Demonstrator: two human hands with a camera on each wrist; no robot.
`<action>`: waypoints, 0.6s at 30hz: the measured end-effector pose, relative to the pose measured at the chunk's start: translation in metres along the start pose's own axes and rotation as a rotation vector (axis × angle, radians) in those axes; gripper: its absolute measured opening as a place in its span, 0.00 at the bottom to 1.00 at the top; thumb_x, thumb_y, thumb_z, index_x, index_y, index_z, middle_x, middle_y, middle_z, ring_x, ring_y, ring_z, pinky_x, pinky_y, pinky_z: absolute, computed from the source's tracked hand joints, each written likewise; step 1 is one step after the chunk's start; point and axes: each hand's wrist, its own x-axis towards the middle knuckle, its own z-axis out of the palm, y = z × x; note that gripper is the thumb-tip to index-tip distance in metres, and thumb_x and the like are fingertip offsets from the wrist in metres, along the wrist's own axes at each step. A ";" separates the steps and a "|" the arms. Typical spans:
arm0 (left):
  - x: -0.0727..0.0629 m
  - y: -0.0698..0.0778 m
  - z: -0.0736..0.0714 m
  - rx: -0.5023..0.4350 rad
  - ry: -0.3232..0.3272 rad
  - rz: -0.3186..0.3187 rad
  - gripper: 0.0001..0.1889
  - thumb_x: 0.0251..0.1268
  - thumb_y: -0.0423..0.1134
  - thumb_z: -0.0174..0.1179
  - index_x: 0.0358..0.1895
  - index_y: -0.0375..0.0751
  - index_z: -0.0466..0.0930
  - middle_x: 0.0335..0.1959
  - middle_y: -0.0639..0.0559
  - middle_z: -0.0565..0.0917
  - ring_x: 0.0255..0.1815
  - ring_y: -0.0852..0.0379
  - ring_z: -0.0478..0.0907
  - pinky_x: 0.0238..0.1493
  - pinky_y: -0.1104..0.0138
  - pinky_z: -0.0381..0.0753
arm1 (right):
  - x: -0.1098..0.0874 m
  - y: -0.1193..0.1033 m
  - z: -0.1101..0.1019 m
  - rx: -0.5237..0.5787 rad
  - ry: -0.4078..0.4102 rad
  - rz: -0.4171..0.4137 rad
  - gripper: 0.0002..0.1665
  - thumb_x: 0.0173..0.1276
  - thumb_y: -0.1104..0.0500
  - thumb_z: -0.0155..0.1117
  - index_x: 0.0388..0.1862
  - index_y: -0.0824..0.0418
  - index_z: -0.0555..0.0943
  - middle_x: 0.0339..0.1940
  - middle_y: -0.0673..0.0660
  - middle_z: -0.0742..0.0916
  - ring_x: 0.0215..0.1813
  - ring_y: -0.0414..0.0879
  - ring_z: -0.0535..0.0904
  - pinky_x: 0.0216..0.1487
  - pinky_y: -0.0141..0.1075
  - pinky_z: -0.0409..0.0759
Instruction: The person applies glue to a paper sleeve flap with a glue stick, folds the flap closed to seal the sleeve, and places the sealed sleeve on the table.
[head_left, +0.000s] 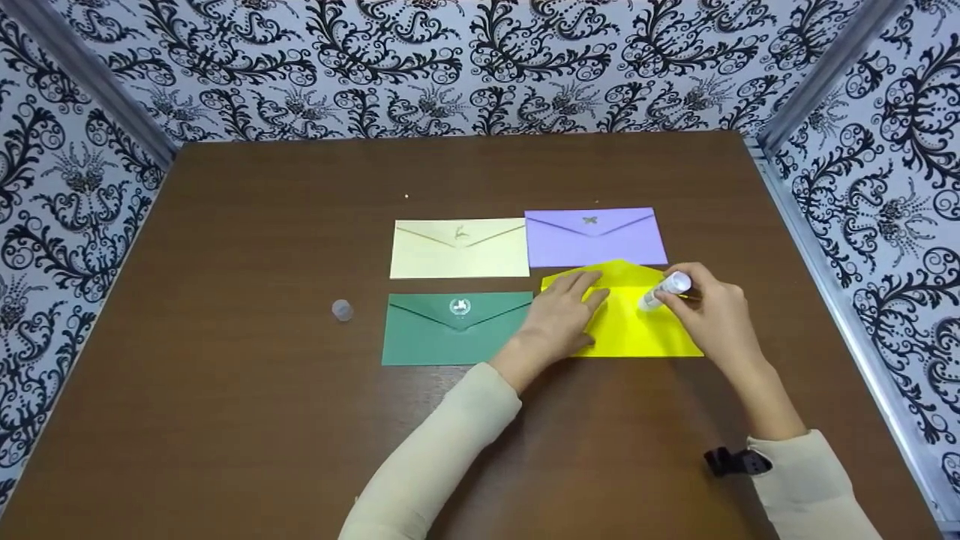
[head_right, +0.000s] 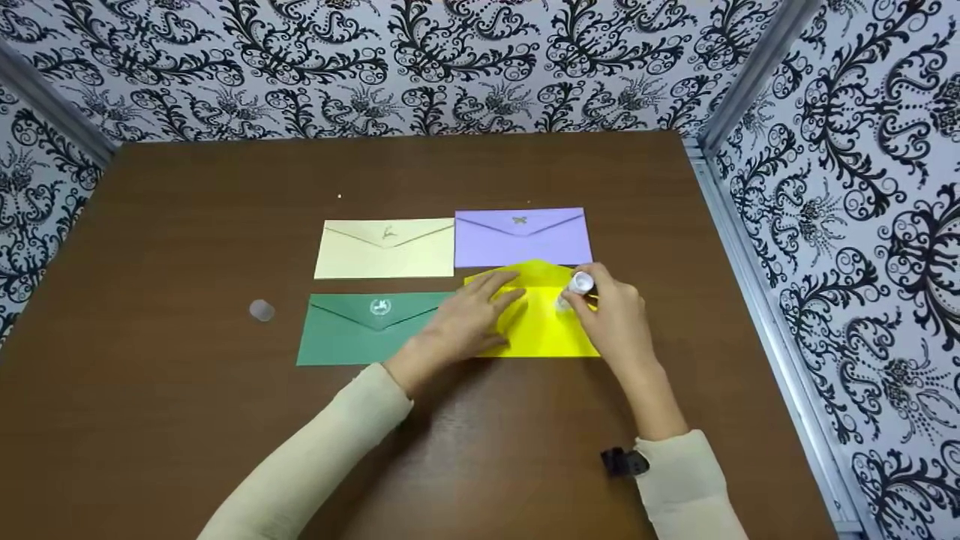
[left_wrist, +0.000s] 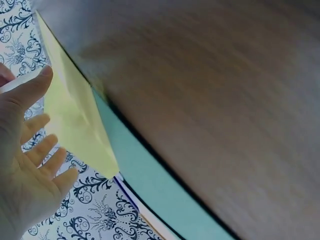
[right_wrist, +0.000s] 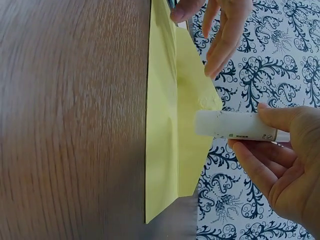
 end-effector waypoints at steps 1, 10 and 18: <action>0.001 0.000 0.001 0.000 -0.004 -0.008 0.42 0.64 0.60 0.63 0.78 0.52 0.58 0.81 0.52 0.55 0.81 0.52 0.54 0.82 0.62 0.54 | 0.000 0.000 0.000 -0.001 0.001 -0.001 0.18 0.65 0.63 0.70 0.52 0.68 0.79 0.51 0.71 0.87 0.53 0.66 0.85 0.48 0.51 0.83; 0.009 0.001 0.007 -0.029 -0.087 -0.127 0.60 0.58 0.66 0.65 0.82 0.46 0.37 0.84 0.48 0.37 0.84 0.51 0.41 0.84 0.59 0.45 | -0.001 0.005 0.000 -0.001 0.031 -0.046 0.17 0.63 0.65 0.72 0.49 0.69 0.79 0.48 0.71 0.88 0.49 0.65 0.87 0.46 0.50 0.83; 0.011 0.004 0.008 -0.045 -0.069 -0.156 0.62 0.56 0.65 0.67 0.81 0.44 0.34 0.81 0.48 0.51 0.82 0.52 0.51 0.83 0.58 0.49 | -0.002 0.002 -0.003 0.011 0.041 -0.041 0.17 0.63 0.64 0.72 0.49 0.68 0.80 0.47 0.70 0.88 0.49 0.65 0.87 0.44 0.26 0.81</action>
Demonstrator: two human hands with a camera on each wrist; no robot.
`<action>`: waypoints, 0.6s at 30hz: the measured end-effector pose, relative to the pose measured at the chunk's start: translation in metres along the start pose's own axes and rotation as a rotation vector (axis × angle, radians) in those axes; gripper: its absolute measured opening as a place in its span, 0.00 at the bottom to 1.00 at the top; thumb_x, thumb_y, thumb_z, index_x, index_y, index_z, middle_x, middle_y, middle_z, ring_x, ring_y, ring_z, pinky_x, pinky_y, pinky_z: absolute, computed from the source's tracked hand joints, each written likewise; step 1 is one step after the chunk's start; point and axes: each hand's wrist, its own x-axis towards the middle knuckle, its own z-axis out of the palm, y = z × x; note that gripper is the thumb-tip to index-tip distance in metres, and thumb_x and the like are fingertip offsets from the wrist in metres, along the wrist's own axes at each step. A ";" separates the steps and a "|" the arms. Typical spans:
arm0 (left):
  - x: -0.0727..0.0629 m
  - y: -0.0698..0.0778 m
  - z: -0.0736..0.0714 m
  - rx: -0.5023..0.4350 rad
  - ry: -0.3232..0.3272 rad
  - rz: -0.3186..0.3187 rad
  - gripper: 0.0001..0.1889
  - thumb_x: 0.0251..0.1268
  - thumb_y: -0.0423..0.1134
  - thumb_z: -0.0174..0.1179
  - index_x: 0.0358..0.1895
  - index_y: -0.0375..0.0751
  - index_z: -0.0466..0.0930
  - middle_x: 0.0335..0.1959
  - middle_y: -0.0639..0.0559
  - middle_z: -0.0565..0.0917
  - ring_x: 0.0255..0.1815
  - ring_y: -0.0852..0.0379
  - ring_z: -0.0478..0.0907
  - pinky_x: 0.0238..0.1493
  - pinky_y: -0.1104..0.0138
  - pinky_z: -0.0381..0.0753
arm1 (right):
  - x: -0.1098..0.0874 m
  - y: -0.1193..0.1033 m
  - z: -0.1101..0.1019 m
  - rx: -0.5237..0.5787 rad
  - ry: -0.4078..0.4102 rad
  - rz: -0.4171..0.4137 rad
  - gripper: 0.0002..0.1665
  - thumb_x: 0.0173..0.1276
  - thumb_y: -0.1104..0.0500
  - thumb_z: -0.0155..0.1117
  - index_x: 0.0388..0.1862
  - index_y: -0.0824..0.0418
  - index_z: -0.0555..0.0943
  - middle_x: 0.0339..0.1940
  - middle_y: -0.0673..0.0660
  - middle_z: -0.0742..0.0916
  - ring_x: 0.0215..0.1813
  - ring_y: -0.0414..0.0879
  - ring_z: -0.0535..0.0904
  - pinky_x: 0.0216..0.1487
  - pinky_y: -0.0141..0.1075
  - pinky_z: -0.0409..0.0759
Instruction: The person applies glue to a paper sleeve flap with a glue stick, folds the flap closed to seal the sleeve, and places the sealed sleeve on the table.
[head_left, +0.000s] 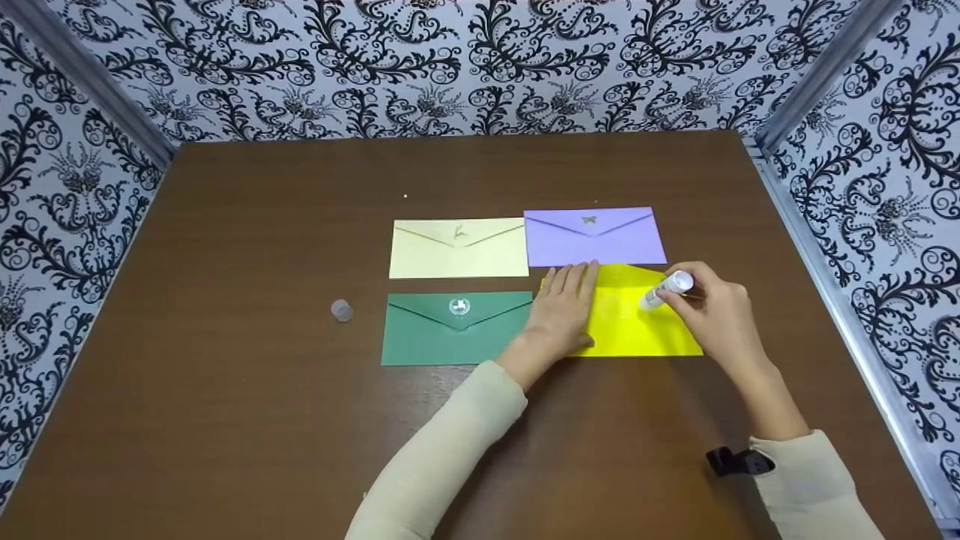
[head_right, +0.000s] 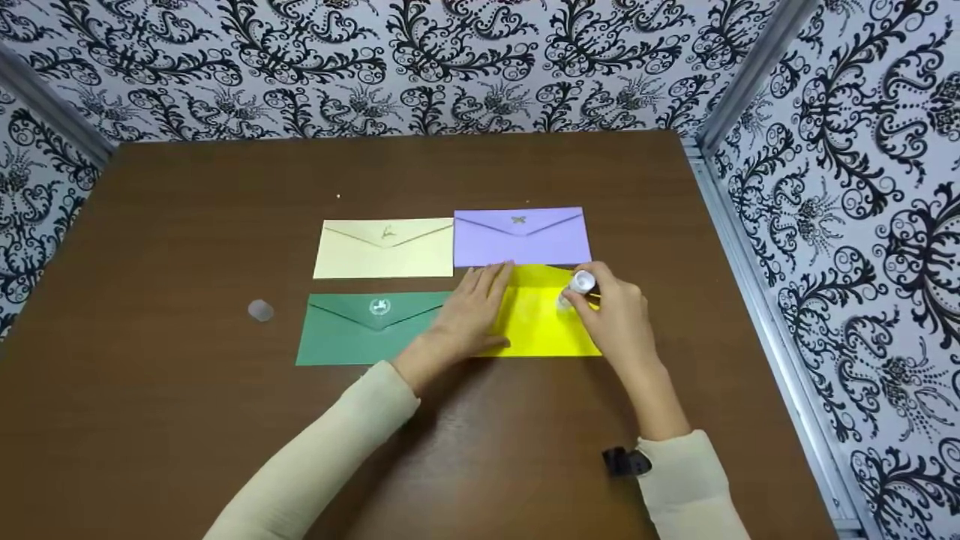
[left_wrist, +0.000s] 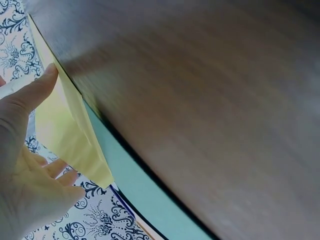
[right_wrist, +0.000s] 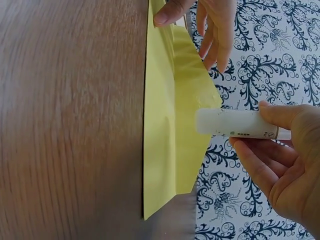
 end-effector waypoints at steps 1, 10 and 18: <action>0.000 0.001 0.000 -0.007 0.002 -0.003 0.63 0.55 0.65 0.68 0.81 0.44 0.34 0.81 0.49 0.53 0.81 0.52 0.52 0.83 0.58 0.49 | 0.000 -0.001 -0.001 0.004 0.002 0.000 0.17 0.64 0.63 0.72 0.49 0.68 0.79 0.47 0.70 0.88 0.48 0.65 0.87 0.43 0.21 0.80; -0.002 0.008 -0.002 -0.015 -0.028 -0.009 0.54 0.62 0.58 0.66 0.82 0.46 0.39 0.75 0.48 0.60 0.76 0.52 0.59 0.82 0.63 0.52 | -0.002 -0.008 -0.010 0.063 0.023 -0.013 0.17 0.63 0.65 0.72 0.48 0.69 0.79 0.46 0.71 0.88 0.48 0.67 0.87 0.40 0.07 0.71; -0.004 0.012 -0.002 0.020 -0.034 0.038 0.33 0.72 0.47 0.58 0.77 0.51 0.59 0.74 0.52 0.65 0.74 0.54 0.63 0.77 0.69 0.63 | -0.002 -0.011 -0.012 0.049 0.063 -0.059 0.16 0.61 0.67 0.73 0.47 0.70 0.80 0.44 0.69 0.89 0.45 0.64 0.87 0.40 0.08 0.72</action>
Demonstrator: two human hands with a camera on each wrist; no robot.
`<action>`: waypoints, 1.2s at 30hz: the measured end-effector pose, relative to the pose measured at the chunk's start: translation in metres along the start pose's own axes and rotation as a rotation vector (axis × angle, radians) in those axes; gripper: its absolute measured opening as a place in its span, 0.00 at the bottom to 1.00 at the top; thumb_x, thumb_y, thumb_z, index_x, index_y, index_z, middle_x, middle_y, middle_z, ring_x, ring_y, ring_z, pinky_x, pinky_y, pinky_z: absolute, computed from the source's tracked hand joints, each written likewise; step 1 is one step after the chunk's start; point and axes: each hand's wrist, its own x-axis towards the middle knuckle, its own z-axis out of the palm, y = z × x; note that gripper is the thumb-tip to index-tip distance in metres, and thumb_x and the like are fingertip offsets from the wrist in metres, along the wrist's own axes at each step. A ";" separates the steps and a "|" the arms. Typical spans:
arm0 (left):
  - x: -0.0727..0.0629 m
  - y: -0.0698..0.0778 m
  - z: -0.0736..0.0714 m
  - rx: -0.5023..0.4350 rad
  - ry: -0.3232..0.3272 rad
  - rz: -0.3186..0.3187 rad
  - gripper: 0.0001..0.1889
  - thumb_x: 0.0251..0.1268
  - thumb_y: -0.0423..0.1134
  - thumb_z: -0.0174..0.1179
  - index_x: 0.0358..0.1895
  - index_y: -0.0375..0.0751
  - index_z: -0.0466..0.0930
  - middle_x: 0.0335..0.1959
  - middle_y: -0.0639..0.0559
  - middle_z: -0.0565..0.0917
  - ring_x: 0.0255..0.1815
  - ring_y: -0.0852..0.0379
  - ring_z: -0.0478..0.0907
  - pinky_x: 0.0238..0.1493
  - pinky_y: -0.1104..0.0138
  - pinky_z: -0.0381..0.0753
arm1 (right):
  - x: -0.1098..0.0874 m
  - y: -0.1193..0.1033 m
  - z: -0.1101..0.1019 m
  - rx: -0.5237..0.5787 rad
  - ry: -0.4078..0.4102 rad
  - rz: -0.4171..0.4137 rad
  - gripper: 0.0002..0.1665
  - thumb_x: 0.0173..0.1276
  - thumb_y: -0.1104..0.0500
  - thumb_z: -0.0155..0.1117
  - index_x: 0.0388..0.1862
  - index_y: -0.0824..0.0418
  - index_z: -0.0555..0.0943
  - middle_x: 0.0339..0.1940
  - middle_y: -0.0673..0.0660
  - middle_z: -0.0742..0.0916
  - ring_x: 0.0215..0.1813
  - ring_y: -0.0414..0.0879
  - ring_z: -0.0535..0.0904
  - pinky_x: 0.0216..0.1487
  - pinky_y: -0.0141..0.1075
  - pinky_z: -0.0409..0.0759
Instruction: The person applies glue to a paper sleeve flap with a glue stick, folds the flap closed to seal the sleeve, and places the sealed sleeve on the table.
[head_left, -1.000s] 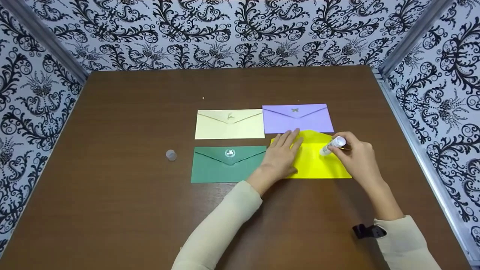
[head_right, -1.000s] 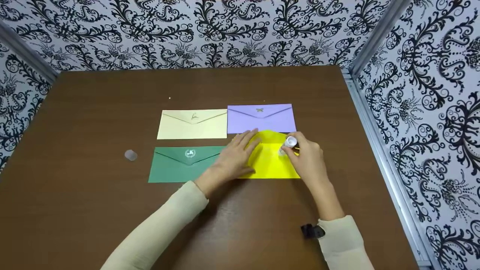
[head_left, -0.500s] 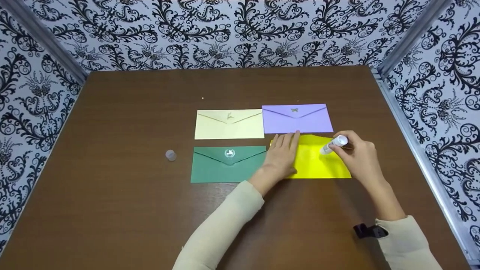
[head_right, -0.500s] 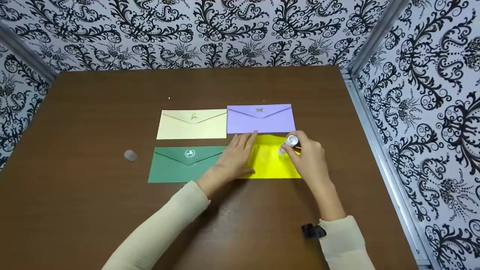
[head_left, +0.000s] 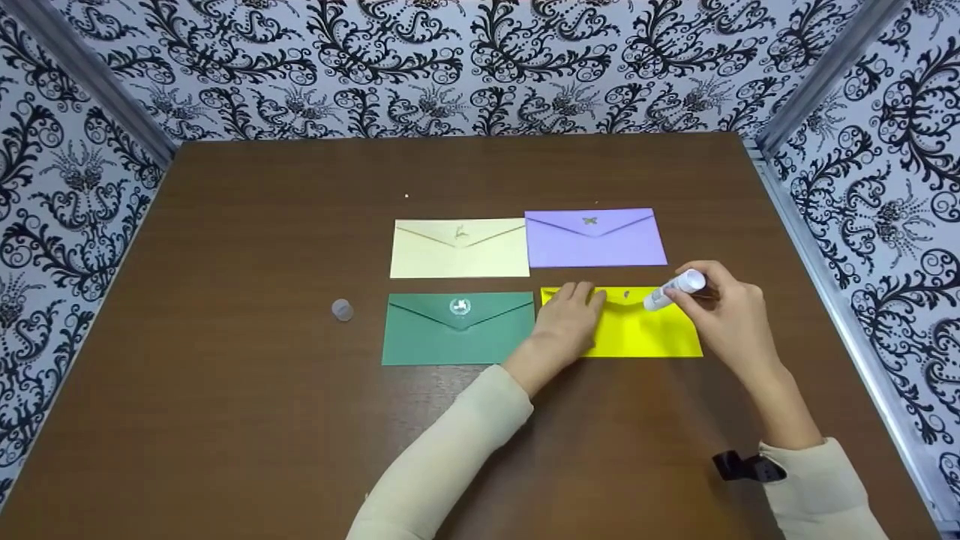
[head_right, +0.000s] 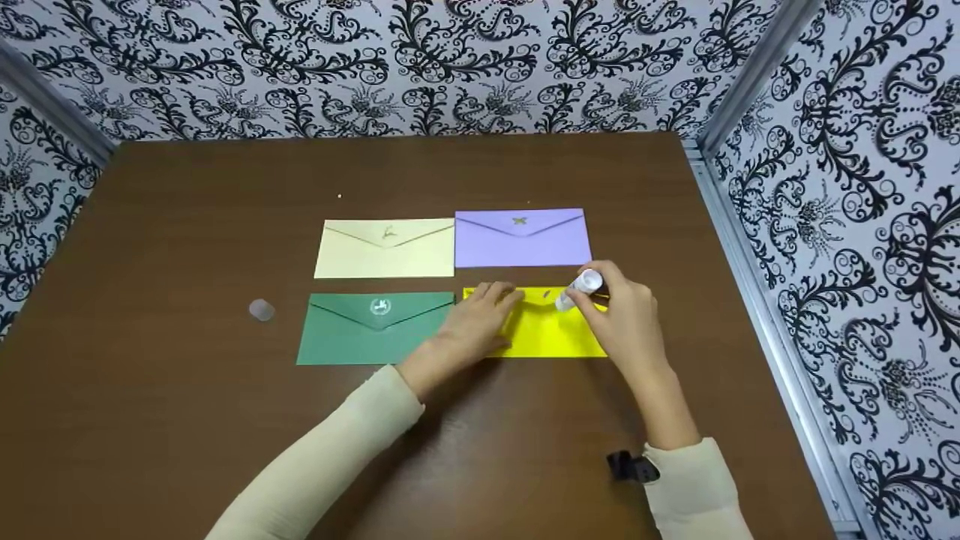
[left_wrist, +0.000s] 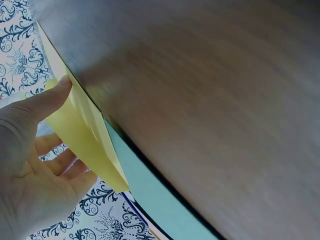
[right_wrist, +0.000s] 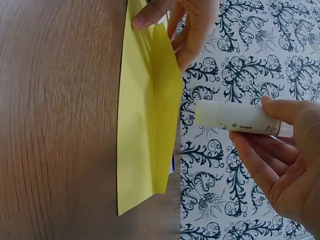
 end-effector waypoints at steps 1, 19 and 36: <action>0.000 0.001 0.000 0.003 -0.004 0.008 0.31 0.74 0.45 0.56 0.76 0.52 0.60 0.75 0.53 0.65 0.75 0.55 0.62 0.77 0.69 0.63 | 0.000 0.000 0.000 -0.001 0.005 -0.005 0.16 0.61 0.68 0.73 0.46 0.70 0.80 0.43 0.69 0.89 0.45 0.64 0.87 0.40 0.08 0.72; -0.002 0.009 -0.003 -0.041 -0.199 0.143 0.29 0.81 0.40 0.41 0.81 0.59 0.49 0.83 0.65 0.47 0.83 0.61 0.47 0.81 0.61 0.55 | -0.003 0.003 -0.002 0.013 0.007 0.034 0.18 0.61 0.65 0.73 0.48 0.70 0.80 0.46 0.70 0.89 0.48 0.66 0.86 0.41 0.09 0.72; 0.002 0.014 0.003 0.084 -0.193 0.186 0.29 0.83 0.51 0.35 0.82 0.58 0.43 0.83 0.60 0.44 0.84 0.60 0.42 0.83 0.62 0.48 | -0.003 0.007 0.004 0.013 0.031 0.009 0.18 0.60 0.66 0.74 0.47 0.71 0.80 0.44 0.69 0.89 0.46 0.64 0.87 0.40 0.09 0.73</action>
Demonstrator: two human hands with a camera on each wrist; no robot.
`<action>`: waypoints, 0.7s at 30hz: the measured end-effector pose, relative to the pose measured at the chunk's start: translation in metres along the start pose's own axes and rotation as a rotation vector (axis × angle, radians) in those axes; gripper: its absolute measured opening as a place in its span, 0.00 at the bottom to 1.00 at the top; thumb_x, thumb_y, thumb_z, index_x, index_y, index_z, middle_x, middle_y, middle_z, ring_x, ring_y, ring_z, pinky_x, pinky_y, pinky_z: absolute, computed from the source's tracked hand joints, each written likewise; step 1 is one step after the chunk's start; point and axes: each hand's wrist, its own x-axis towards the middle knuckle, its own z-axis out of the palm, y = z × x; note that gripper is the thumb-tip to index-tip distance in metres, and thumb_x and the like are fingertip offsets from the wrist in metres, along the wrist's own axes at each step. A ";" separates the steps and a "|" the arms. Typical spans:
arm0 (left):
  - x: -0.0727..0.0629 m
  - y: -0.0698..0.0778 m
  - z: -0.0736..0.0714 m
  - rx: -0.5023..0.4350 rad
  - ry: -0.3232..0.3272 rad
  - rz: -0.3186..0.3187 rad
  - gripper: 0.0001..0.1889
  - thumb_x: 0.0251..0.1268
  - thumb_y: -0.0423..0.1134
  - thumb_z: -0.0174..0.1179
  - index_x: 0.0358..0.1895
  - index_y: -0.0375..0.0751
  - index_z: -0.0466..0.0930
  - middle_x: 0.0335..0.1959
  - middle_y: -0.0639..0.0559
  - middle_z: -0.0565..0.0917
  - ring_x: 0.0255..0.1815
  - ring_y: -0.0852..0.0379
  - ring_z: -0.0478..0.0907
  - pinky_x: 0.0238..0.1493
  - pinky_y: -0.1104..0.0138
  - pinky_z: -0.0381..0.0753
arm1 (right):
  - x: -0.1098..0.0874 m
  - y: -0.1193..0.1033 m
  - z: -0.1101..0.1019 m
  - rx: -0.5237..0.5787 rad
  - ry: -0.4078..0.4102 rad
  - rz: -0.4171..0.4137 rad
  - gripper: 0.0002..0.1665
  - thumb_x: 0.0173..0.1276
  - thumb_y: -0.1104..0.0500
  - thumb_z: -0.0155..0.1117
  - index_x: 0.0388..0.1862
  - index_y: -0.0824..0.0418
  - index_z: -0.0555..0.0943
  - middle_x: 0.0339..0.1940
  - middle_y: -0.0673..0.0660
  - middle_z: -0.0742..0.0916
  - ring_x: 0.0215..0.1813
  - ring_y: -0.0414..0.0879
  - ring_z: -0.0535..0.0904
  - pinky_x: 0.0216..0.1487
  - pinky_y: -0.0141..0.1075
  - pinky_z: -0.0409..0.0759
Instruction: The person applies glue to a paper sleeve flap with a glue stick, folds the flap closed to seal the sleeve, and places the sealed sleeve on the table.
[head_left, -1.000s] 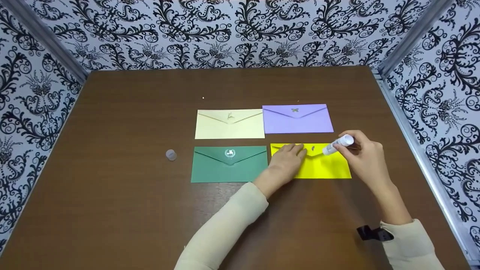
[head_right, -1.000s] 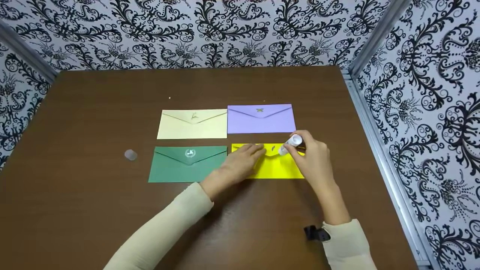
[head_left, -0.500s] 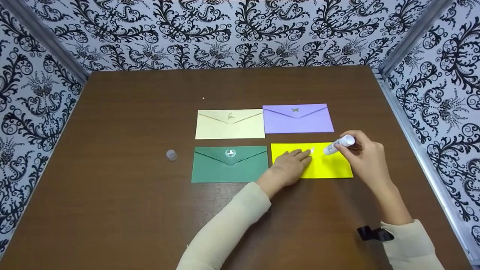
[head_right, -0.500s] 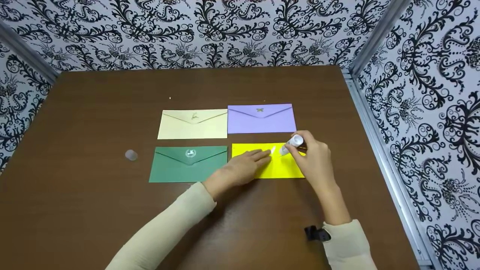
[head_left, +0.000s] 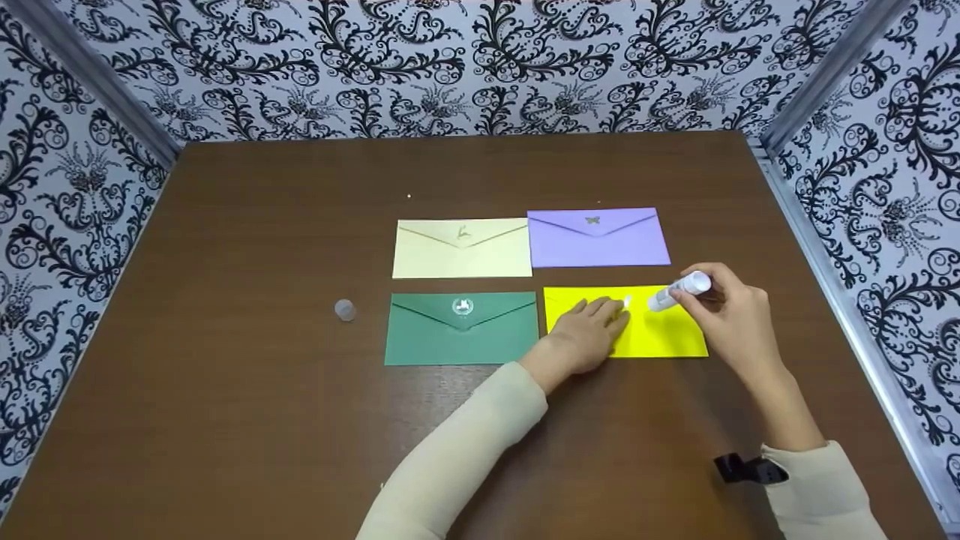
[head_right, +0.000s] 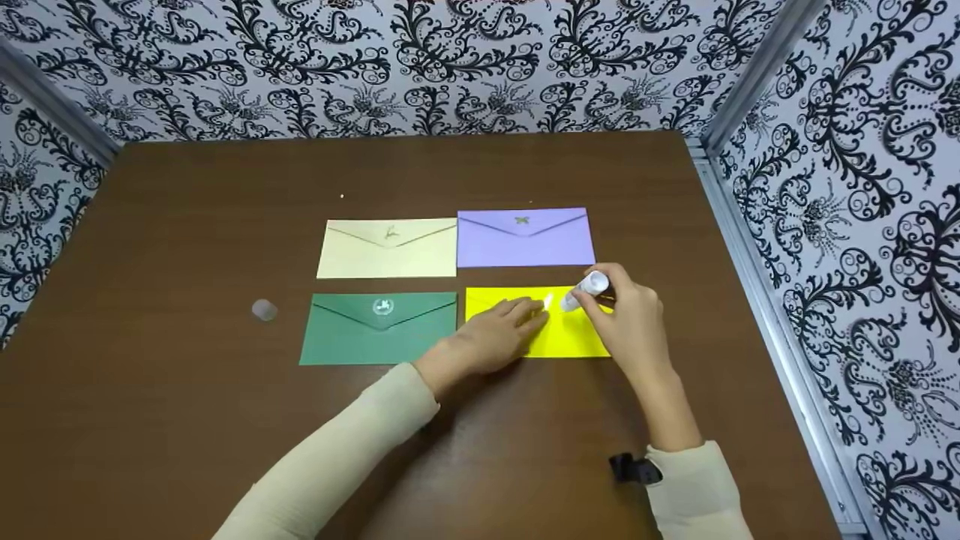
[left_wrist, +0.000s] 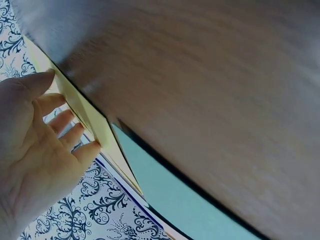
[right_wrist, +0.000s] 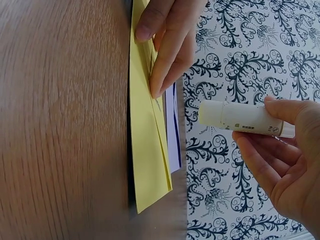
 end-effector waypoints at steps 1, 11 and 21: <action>0.000 0.000 0.000 0.001 -0.009 0.003 0.30 0.82 0.53 0.36 0.82 0.58 0.42 0.84 0.60 0.42 0.84 0.60 0.41 0.83 0.63 0.47 | 0.000 0.000 0.000 0.001 0.000 0.002 0.18 0.60 0.66 0.74 0.47 0.71 0.80 0.44 0.69 0.89 0.46 0.64 0.87 0.40 0.09 0.73; 0.001 0.001 0.001 -0.031 -0.042 0.016 0.40 0.74 0.68 0.37 0.82 0.59 0.35 0.83 0.65 0.35 0.84 0.64 0.35 0.84 0.63 0.42 | -0.002 0.000 -0.002 0.013 -0.011 0.031 0.18 0.61 0.66 0.73 0.48 0.71 0.80 0.45 0.69 0.89 0.48 0.65 0.86 0.40 0.09 0.73; -0.002 0.003 0.001 -0.070 -0.055 -0.002 0.45 0.69 0.75 0.33 0.82 0.58 0.35 0.83 0.65 0.34 0.84 0.63 0.33 0.84 0.63 0.38 | -0.002 0.002 0.000 0.000 -0.009 0.038 0.18 0.61 0.65 0.74 0.47 0.70 0.80 0.45 0.69 0.89 0.47 0.64 0.86 0.40 0.09 0.73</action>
